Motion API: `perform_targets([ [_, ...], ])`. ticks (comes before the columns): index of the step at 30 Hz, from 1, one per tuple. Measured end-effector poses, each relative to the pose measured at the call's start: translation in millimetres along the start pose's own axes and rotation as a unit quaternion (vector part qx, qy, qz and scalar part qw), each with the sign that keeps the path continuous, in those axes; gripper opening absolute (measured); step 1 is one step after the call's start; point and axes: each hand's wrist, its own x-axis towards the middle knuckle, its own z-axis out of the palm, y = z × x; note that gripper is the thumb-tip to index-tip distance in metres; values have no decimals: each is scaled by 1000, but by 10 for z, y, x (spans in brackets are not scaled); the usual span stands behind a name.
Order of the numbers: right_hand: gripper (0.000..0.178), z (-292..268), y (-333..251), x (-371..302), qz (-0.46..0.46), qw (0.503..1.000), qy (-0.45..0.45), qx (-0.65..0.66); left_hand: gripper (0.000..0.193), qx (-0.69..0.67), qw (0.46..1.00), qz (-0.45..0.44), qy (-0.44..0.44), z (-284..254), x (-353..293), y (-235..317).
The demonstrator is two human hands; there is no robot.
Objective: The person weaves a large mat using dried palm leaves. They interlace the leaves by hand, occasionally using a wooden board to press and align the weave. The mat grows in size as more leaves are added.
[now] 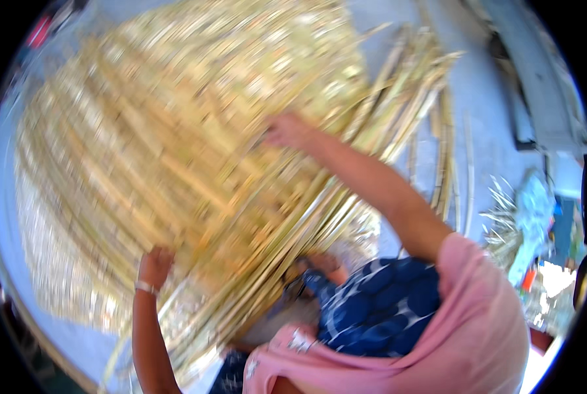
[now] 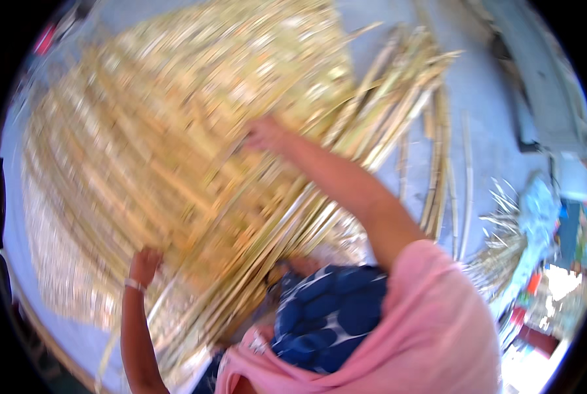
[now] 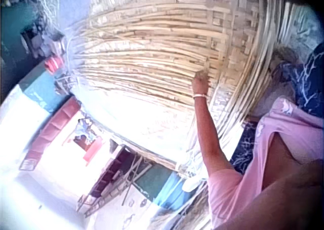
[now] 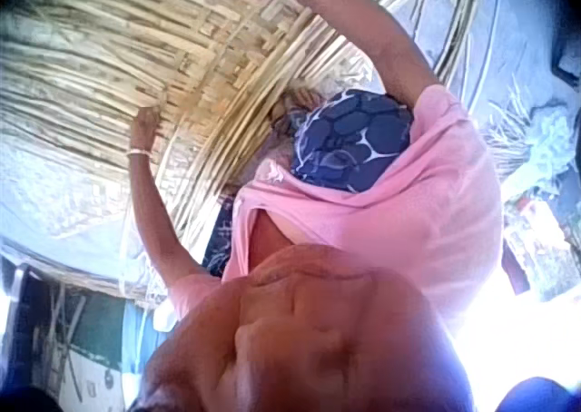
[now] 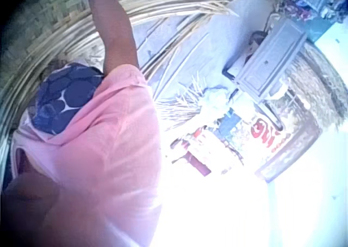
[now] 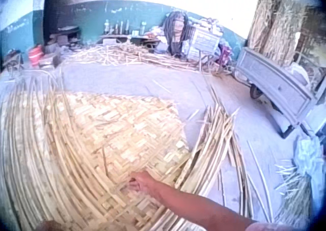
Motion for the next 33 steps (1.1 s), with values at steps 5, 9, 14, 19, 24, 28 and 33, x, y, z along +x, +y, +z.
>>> perform_targets([
  [5,35,222,-273,-191,86,982,60,154,22,-46,998,-41,25,216,213,115],
  [9,35,88,-221,-211,69,984,47,155,24,-103,994,-5,30,336,359,8],
  [14,40,233,-275,-194,53,985,118,117,25,-124,991,-28,29,293,312,-8],
  [19,32,-7,-223,29,5,988,145,45,26,158,964,195,84,315,419,-459],
  [24,20,-353,-424,-230,-9,977,203,65,33,43,997,10,62,319,378,110],
  [28,21,-264,-431,-218,-20,983,178,31,31,94,992,28,85,304,179,186],
  [33,21,-334,-275,-434,7,981,190,19,29,127,987,37,89,496,-17,200],
])
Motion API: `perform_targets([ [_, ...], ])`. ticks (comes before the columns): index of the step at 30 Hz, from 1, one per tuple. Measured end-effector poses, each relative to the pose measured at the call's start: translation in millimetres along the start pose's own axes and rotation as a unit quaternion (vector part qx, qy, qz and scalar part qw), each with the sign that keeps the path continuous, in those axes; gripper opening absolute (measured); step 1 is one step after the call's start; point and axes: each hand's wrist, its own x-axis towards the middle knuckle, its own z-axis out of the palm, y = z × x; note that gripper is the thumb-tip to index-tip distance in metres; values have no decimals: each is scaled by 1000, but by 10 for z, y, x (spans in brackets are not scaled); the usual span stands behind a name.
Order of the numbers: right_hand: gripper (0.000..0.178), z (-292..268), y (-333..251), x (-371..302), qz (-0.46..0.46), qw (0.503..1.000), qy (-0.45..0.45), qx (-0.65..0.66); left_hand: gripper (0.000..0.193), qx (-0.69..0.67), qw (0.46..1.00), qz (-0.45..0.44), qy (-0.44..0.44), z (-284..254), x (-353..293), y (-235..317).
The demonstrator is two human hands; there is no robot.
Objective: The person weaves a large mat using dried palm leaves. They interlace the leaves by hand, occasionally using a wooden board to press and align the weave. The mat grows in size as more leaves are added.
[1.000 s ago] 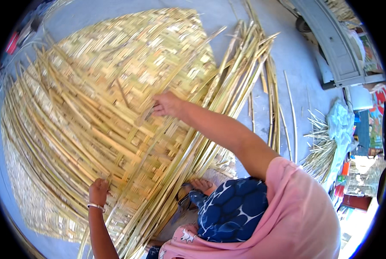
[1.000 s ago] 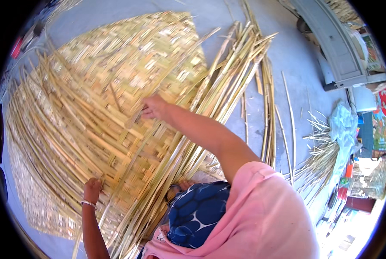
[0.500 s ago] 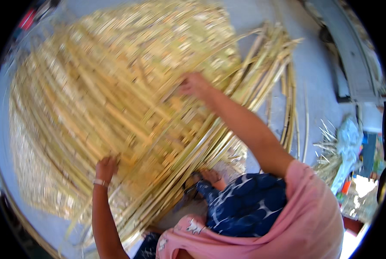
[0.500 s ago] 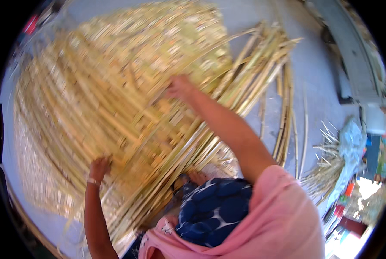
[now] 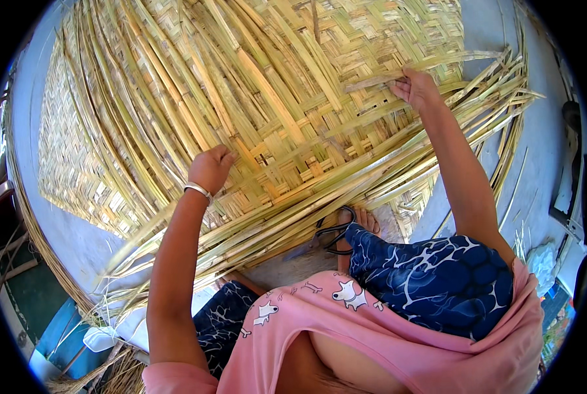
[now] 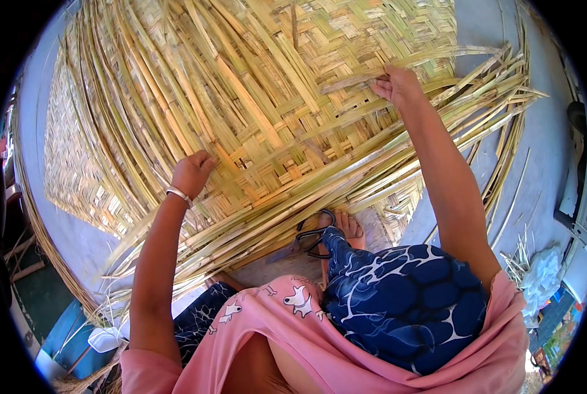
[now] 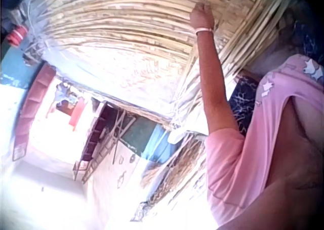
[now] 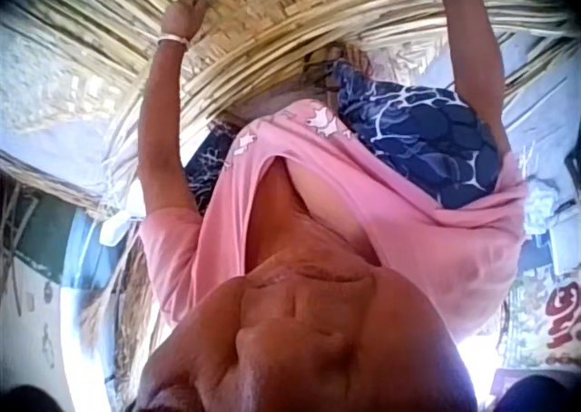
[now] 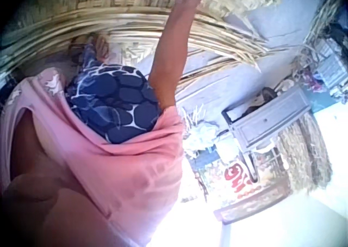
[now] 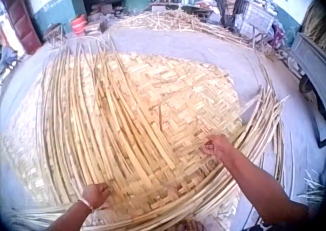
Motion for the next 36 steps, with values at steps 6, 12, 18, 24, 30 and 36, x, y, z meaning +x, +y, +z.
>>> perform_targets([
  [6,19,8,-61,-52,-7,999,16,-31,27,59,998,7,3,20,30,53],
  [12,19,-14,-43,-63,-21,998,8,-55,27,101,995,13,-5,-18,79,72],
  [18,23,9,-93,-32,1,997,15,-76,26,86,996,-17,-20,27,81,79],
  [24,29,-73,-84,40,50,998,-35,-21,23,149,986,67,37,-218,-110,-120],
  [30,31,-279,-19,-214,67,989,-75,-109,27,76,997,-19,-25,-971,-943,-872],
  [36,25,426,171,-1015,22,966,-160,-202,33,-467,800,-350,140,-347,-1895,-2092],
])
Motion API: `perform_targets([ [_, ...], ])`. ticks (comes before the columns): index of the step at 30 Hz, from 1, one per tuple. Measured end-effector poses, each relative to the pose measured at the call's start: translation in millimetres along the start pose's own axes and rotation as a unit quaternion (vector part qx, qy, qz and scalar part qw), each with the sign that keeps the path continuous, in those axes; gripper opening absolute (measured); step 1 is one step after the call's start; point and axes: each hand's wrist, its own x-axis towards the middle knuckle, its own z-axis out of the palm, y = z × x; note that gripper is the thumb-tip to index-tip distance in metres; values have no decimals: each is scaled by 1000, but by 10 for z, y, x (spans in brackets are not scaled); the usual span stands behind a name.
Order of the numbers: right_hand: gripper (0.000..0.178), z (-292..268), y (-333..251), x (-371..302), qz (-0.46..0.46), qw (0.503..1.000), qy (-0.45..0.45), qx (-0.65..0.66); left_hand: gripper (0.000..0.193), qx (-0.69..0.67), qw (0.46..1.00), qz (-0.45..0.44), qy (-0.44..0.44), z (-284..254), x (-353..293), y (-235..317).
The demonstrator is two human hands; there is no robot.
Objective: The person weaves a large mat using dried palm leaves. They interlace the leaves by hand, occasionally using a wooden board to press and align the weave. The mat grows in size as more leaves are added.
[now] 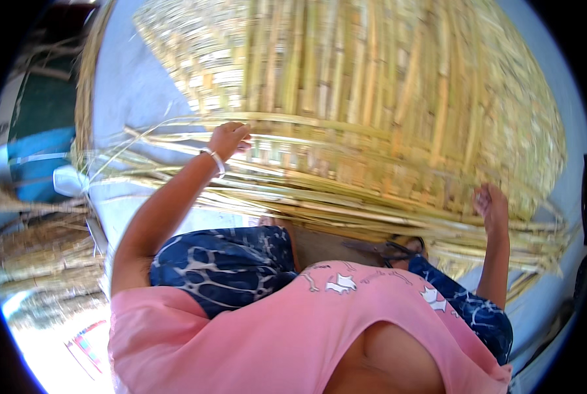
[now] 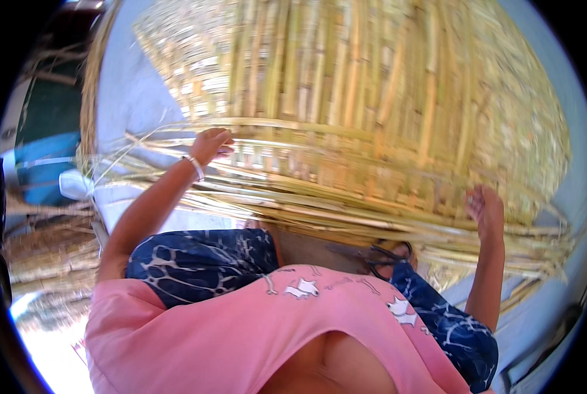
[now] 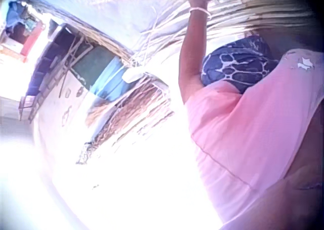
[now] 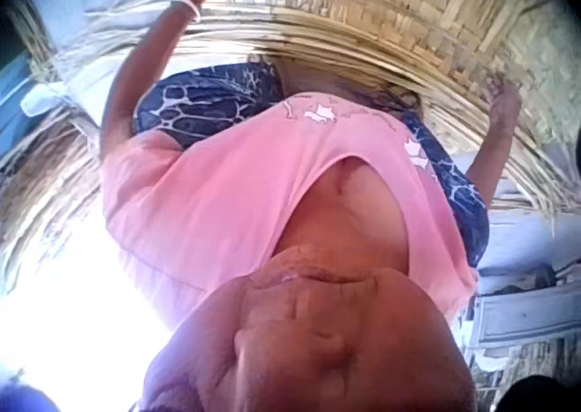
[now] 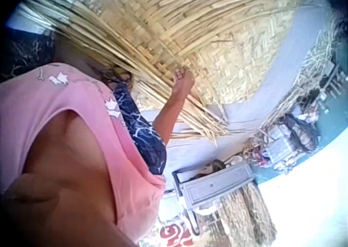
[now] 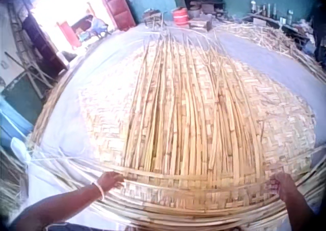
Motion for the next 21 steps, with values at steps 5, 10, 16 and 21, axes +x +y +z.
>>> perform_targets([
  [5,25,498,-194,-317,0,993,-54,-100,37,-396,908,-9,135,-242,317,-283],
  [10,26,850,-532,-631,4,968,-38,-246,30,-483,851,-42,202,-651,741,-397],
  [16,27,1002,-806,-708,-10,951,-31,-306,19,-410,874,6,261,-1209,952,-426],
  [21,20,1089,-904,-652,0,947,-45,-319,17,-538,770,39,341,-1841,1161,-702],
])
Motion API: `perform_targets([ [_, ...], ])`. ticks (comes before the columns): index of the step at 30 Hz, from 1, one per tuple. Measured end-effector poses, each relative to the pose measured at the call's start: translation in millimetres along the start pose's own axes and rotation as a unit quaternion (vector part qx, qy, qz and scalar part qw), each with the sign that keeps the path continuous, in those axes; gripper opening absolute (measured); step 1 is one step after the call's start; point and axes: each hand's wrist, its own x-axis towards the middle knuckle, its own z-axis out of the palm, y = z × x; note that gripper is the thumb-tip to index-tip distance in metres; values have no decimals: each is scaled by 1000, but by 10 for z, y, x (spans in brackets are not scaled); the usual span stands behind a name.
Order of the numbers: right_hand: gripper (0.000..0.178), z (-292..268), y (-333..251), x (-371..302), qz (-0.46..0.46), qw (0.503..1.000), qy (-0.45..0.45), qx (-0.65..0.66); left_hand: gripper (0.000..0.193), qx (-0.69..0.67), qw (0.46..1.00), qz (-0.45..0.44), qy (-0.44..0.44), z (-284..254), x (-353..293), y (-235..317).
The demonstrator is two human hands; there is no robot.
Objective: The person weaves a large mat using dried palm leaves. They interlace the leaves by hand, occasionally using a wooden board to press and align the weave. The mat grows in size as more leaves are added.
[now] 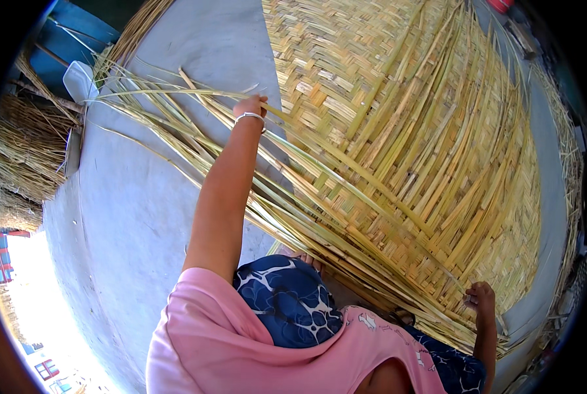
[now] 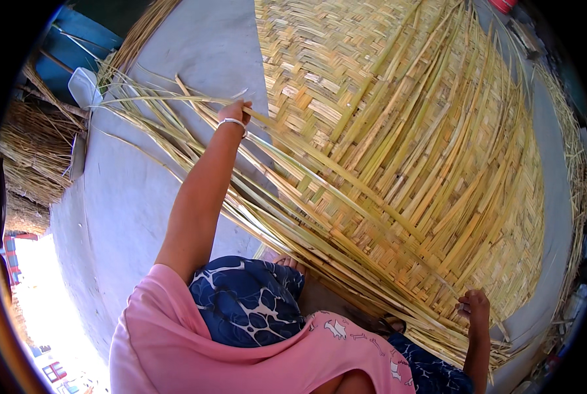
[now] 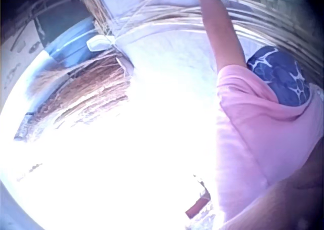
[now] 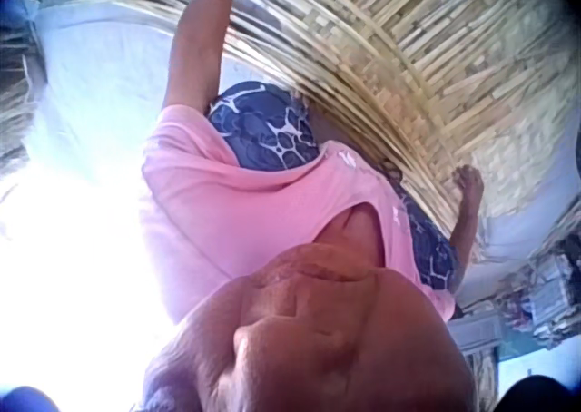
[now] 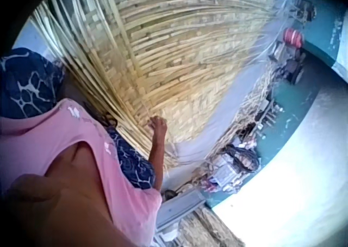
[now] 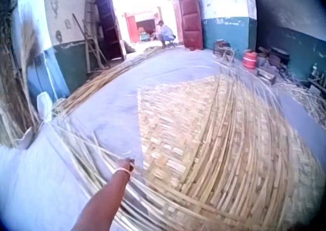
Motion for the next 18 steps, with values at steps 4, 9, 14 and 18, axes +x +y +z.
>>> perform_targets([
  [4,24,35,-98,-12,-10,998,-29,-63,19,-133,987,39,81,-20,-108,539],
  [9,24,106,-89,46,-9,997,-50,-60,20,-258,957,57,115,-147,-62,1068],
  [14,24,192,-62,119,12,996,-84,-26,17,-296,948,91,78,-213,28,1560],
  [18,26,228,-346,81,-35,994,-100,7,16,-157,963,215,-34,423,-997,2084],
])
